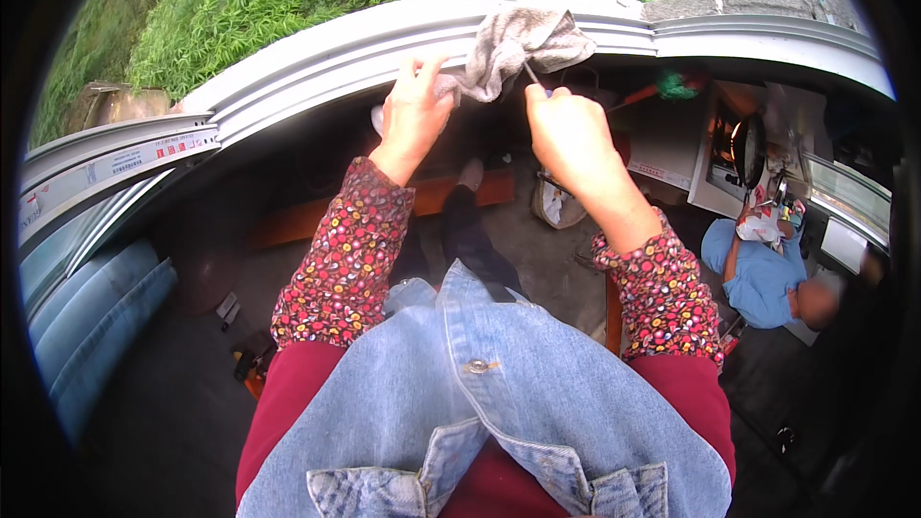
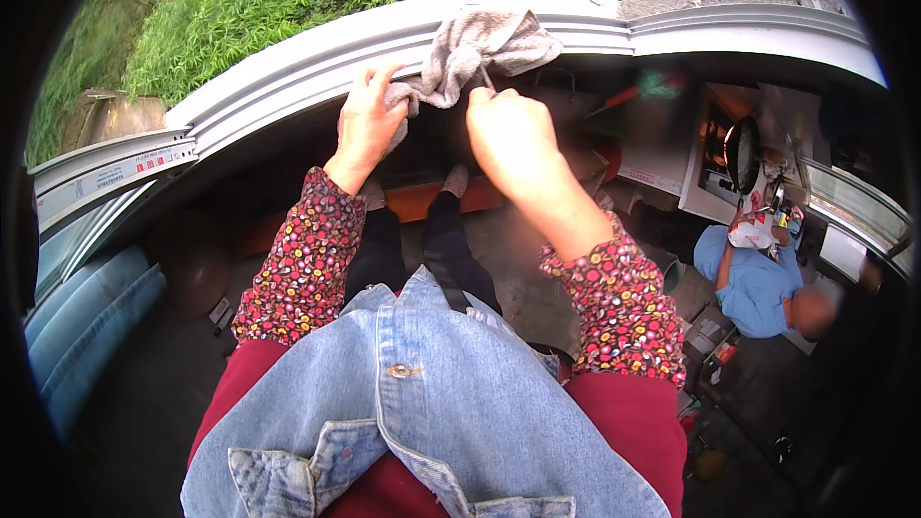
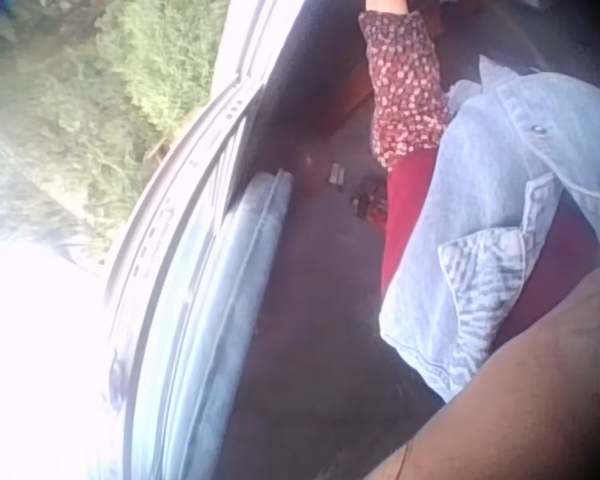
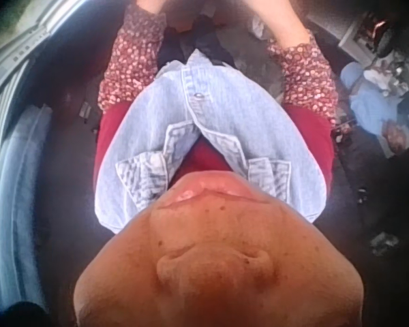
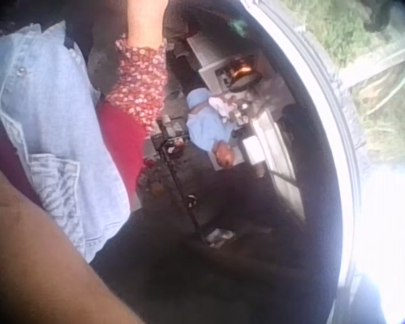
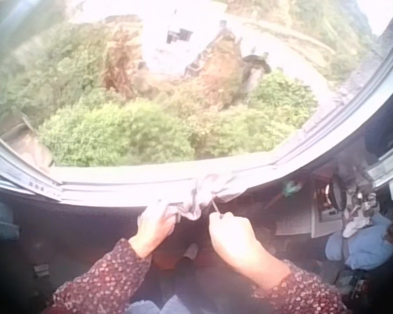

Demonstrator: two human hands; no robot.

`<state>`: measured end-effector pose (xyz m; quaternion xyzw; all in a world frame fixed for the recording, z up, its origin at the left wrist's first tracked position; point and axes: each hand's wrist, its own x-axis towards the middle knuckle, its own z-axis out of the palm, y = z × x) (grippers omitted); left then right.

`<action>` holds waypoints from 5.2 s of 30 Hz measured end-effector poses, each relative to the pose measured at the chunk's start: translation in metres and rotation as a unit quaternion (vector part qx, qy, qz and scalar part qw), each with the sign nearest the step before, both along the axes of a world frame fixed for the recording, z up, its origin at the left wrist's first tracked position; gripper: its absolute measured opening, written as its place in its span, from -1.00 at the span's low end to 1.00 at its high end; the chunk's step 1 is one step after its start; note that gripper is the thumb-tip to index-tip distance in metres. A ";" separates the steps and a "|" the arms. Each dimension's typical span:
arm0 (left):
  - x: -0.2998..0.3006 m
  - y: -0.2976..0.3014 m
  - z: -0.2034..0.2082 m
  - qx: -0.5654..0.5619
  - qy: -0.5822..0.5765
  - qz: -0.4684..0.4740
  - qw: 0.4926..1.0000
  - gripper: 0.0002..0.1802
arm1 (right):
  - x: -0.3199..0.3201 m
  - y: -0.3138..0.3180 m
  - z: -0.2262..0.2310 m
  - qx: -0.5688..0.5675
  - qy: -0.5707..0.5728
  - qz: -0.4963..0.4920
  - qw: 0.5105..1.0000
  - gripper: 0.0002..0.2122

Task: The person cleans the upper window frame using a cloth and a screwdriver. They repeatedly wipe the frame and use the screwdriver to scrape or pry along the edge, alternating between wiping and scraping motions.

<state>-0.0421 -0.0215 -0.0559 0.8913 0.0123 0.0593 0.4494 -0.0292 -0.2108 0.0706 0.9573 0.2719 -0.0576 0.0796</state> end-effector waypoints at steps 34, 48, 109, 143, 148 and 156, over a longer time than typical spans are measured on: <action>-0.002 0.089 0.103 -0.551 0.104 0.055 0.826 -0.51 | 0.002 -0.014 0.015 0.776 0.451 -0.191 0.399 -0.59; -0.040 -0.022 0.135 -0.598 0.358 -0.287 0.657 -0.35 | -0.061 -0.049 -0.010 0.712 0.470 -0.317 0.414 -0.71; 0.034 -0.089 0.033 0.001 0.060 -0.133 0.989 -0.66 | 0.070 -0.116 -0.014 -0.076 -0.081 0.034 0.993 -0.83; 0.066 -0.045 -0.010 0.123 -0.024 -0.042 0.991 -0.74 | 0.107 -0.096 -0.063 0.295 0.416 -0.239 0.826 -0.74; 0.064 0.007 0.009 0.006 0.019 0.075 0.997 -0.83 | 0.040 -0.040 -0.084 0.537 0.446 -0.270 0.664 -0.69; 0.038 0.048 0.215 -0.224 -0.245 0.037 0.942 -0.40 | 0.025 0.043 0.015 0.829 0.424 -0.120 0.346 -0.65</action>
